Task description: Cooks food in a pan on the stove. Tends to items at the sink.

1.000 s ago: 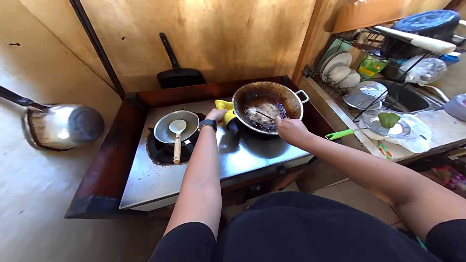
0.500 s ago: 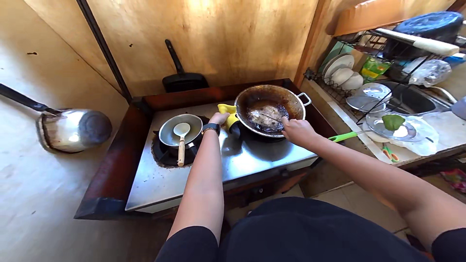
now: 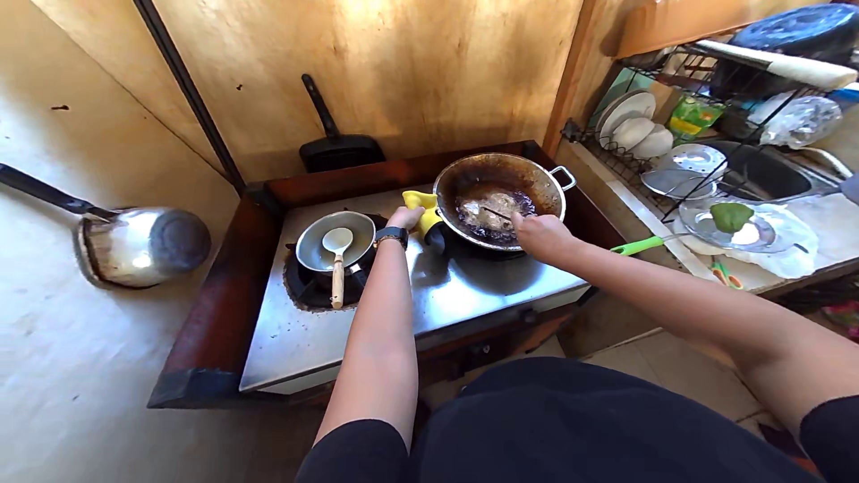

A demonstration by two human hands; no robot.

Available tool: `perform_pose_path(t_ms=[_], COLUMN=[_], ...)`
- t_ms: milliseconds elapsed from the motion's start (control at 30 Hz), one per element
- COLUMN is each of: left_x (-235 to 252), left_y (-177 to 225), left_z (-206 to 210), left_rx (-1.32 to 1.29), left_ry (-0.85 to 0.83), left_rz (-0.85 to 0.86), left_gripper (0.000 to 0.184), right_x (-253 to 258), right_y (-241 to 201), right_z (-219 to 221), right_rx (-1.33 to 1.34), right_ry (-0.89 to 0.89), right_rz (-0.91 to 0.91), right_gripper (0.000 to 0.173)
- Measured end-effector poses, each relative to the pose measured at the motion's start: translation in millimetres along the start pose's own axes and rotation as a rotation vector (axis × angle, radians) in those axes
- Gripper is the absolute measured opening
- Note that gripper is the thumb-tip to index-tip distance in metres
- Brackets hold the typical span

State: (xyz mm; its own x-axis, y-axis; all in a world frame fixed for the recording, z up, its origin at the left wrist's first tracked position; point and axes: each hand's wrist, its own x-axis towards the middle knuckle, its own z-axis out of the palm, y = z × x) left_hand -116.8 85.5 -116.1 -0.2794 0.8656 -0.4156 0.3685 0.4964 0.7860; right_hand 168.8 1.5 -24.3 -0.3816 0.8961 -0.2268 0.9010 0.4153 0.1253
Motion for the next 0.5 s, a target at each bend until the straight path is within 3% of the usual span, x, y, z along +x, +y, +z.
perform_pose_path(t_ms=[300,500], left_x=[-18,-4], left_y=[14,4], left_z=[-6,-2], left_rx=[0.113,0.034], left_ry=[-0.042,-0.015], left_rz=[-0.027,-0.021], left_gripper=[0.055,0.053], right_x=[-2,-4], right_y=[-3,0], right_z=[3,8], right_rx=[0.021,0.038], right_ry=[0.012,0.021], right_rz=[-0.022,-0.001], right_gripper=[0.024,0.023])
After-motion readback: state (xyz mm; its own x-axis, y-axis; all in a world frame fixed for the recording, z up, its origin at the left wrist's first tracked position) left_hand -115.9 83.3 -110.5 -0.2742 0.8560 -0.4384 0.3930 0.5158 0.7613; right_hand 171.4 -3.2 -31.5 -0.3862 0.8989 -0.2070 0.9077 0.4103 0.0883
